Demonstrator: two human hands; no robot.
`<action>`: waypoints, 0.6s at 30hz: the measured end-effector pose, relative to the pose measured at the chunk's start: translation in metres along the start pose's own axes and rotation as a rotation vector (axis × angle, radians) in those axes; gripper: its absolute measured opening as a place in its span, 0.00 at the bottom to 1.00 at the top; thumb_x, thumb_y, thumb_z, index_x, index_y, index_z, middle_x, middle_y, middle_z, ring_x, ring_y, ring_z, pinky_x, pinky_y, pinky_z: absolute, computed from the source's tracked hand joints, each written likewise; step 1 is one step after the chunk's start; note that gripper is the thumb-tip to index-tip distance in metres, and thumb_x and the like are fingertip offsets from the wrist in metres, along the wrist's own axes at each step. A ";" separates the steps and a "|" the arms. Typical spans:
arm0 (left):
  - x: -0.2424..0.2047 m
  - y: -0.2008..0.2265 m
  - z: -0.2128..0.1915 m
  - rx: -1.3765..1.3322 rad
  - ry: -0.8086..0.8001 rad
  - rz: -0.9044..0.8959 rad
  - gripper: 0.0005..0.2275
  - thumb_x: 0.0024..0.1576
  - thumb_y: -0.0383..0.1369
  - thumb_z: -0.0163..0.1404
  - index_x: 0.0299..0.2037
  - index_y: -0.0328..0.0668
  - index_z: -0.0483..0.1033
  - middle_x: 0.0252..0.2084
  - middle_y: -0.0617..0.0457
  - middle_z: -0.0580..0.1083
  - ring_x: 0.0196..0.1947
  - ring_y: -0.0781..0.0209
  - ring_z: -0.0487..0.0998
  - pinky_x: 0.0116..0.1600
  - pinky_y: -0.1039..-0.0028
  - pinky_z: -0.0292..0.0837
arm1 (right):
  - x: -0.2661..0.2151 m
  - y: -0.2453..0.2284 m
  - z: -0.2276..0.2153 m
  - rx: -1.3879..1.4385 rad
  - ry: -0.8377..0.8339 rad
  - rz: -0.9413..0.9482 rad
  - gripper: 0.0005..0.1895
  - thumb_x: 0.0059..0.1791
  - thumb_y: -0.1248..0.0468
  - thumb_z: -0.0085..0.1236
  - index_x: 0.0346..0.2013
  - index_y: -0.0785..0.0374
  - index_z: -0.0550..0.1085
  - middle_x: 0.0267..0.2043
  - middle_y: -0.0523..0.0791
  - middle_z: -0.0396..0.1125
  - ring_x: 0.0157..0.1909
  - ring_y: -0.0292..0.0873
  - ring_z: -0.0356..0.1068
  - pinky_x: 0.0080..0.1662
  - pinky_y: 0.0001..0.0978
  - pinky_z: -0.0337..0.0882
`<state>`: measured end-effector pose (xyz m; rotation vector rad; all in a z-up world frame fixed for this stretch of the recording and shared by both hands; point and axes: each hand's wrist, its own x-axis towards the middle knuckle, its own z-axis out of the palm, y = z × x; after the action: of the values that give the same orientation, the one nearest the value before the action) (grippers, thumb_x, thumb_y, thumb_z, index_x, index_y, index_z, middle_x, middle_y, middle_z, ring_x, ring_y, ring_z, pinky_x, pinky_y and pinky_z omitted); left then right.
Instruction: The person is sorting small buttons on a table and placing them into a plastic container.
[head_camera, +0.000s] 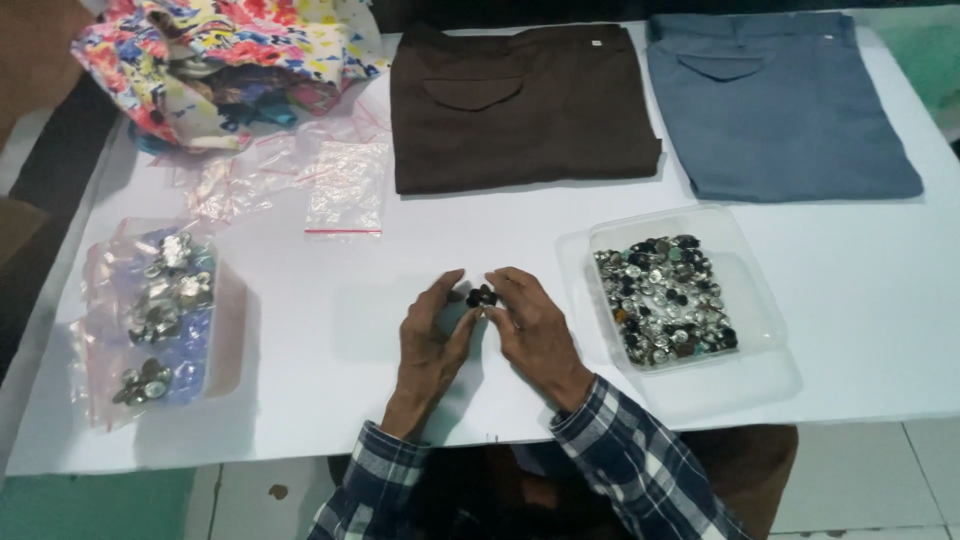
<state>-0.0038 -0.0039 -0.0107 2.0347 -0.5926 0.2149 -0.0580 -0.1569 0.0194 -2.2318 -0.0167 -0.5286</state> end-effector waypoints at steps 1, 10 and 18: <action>0.001 0.006 -0.001 -0.008 -0.013 0.009 0.22 0.54 0.33 0.59 0.59 0.48 0.70 0.49 0.49 0.78 0.46 0.50 0.81 0.57 0.60 0.73 | -0.004 -0.005 -0.001 -0.008 0.013 0.010 0.19 0.49 0.69 0.58 0.56 0.64 0.73 0.52 0.54 0.70 0.49 0.55 0.75 0.46 0.40 0.81; 0.017 0.099 0.011 -0.099 0.105 0.477 0.16 0.56 0.19 0.56 0.54 0.37 0.72 0.53 0.44 0.76 0.54 0.50 0.78 0.59 0.66 0.76 | -0.050 -0.034 -0.100 -0.295 0.242 -0.272 0.23 0.51 0.70 0.60 0.60 0.62 0.68 0.50 0.53 0.72 0.42 0.45 0.77 0.43 0.31 0.80; 0.062 0.135 0.112 0.222 -0.665 0.580 0.10 0.57 0.24 0.49 0.43 0.49 0.81 0.40 0.52 0.79 0.42 0.52 0.81 0.52 0.61 0.73 | 0.016 0.013 -0.229 -0.772 -0.516 0.412 0.15 0.47 0.69 0.56 0.45 0.53 0.81 0.44 0.45 0.78 0.50 0.50 0.77 0.51 0.39 0.78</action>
<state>-0.0263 -0.1751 0.0596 2.0850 -1.6365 -0.0746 -0.1245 -0.3357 0.1470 -2.9470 0.4363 0.3427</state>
